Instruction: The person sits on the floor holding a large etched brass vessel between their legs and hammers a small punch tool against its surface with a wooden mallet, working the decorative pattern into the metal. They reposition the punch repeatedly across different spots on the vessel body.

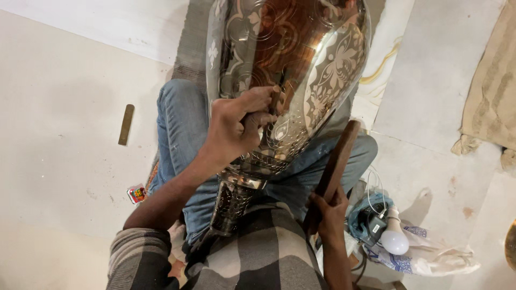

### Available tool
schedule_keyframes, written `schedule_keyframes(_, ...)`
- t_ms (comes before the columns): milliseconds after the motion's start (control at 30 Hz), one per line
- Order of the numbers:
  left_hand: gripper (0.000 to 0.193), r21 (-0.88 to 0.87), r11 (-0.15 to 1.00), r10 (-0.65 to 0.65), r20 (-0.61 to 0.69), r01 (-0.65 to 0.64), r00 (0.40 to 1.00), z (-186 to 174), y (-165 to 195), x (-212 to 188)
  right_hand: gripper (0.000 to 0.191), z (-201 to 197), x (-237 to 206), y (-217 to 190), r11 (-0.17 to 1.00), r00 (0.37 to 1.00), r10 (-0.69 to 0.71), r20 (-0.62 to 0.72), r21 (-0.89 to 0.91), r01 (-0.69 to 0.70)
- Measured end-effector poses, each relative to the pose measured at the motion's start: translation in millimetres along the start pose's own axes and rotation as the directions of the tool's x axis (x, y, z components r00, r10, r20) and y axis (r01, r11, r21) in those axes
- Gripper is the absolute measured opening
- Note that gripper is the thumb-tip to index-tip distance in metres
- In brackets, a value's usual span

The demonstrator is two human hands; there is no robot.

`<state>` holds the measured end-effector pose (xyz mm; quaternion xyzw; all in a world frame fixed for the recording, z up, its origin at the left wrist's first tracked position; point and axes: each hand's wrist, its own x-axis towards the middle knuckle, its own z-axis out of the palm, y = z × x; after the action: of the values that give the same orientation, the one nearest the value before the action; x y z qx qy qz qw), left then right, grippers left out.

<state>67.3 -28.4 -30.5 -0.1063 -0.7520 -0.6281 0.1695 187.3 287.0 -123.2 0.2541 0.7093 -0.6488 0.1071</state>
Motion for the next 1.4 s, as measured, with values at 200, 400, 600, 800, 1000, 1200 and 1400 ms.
schedule_keyframes(200,0.049,0.09,0.976,0.182,0.161,-0.198,0.97,-11,-16,5,0.024,6,3,-33,0.943,0.969,-0.235,0.077,-0.223,0.247)
schedule_keyframes(400,0.06,0.132,0.954,0.222,0.292,-0.269,0.93,-15,-30,13,0.066,27,8,-110,0.739,0.767,-0.602,0.224,-0.209,0.641)
schedule_keyframes(600,0.062,0.08,0.952,0.254,0.328,-0.295,0.91,-15,-33,17,0.058,27,2,-172,0.651,0.667,-0.703,0.246,-0.152,0.743)
schedule_keyframes(800,0.061,0.133,0.954,0.193,0.411,-0.268,0.891,-13,-28,24,0.06,29,2,-191,0.546,0.576,-0.762,0.297,-0.185,0.817)
schedule_keyframes(1000,0.061,0.273,0.935,0.068,0.487,-0.225,0.871,-14,-19,32,0.051,36,12,-189,0.565,0.61,-0.713,0.347,-0.232,0.792)
schedule_keyframes(1200,0.061,0.216,0.956,0.083,0.447,-0.198,0.891,-18,-12,28,0.063,41,13,-196,0.65,0.672,-0.621,0.403,-0.215,0.729)
schedule_keyframes(1400,0.06,0.103,0.969,0.168,0.4,-0.227,0.901,-20,-12,24,0.065,44,17,-203,0.621,0.632,-0.651,0.42,-0.183,0.762)
